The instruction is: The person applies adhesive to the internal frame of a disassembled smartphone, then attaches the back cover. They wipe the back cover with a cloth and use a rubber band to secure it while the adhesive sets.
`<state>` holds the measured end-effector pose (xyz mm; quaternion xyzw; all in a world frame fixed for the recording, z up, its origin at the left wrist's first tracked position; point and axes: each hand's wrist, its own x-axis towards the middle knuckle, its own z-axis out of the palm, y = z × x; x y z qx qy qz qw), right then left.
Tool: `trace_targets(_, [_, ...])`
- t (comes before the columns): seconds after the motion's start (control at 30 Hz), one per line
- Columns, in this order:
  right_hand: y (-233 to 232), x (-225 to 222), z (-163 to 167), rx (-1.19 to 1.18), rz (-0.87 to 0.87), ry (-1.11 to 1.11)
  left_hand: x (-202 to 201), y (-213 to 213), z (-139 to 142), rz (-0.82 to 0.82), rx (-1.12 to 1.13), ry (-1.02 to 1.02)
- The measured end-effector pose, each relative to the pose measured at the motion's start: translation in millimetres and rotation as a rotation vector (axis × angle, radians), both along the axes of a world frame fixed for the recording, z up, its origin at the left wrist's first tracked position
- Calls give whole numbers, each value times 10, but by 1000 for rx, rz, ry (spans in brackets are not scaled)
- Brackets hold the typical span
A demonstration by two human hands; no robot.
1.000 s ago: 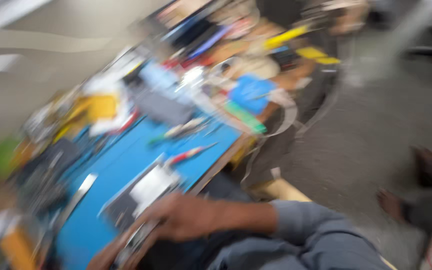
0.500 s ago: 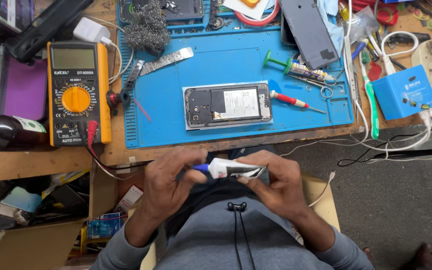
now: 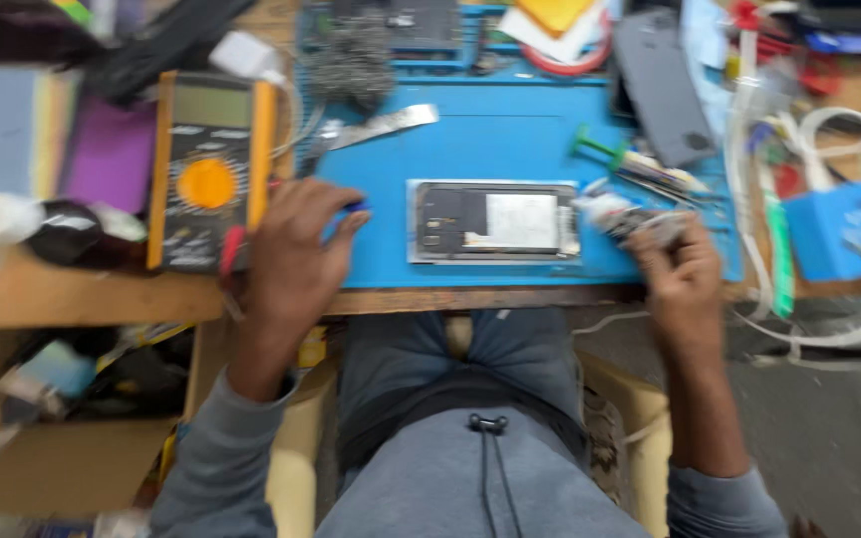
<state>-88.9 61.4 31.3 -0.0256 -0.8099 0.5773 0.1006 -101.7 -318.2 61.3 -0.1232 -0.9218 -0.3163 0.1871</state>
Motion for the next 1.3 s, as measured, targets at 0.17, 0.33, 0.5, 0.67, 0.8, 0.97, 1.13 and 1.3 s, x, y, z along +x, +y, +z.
trace_targets(0.17, [-312, -202, 227, -243, 35, 158, -45, -6, -156, -165, -92, 46])
trace_targets(0.33, [-852, -309, 301, -155, 271, 100, -109, 49, -227, -309, 64, -33])
trace_targets(0.5, [-1244, -582, 198, 16, 274, 34, -182, -8, -296, -306, 121, -61])
trace_targets(0.67, [-1414, -695, 181, 36, 307, 82, -206, -63, -287, -281, 127, -89])
trace_targets(0.8, [-1496, -721, 186, 81, 264, 65, -239, -88, -260, -276, 120, -102])
trace_targets(0.97, [-1545, -724, 184, 179, 225, 89, -256, -127, -266, -277, 116, -114])
trace_targets(1.13, [-1569, -732, 163, 167, 239, 130, -304, -126, -285, -271, 110, -121])
trace_targets(1.3, [-1568, -743, 130, 247, 230, 177, -326, -116, -301, -267, 107, -117])
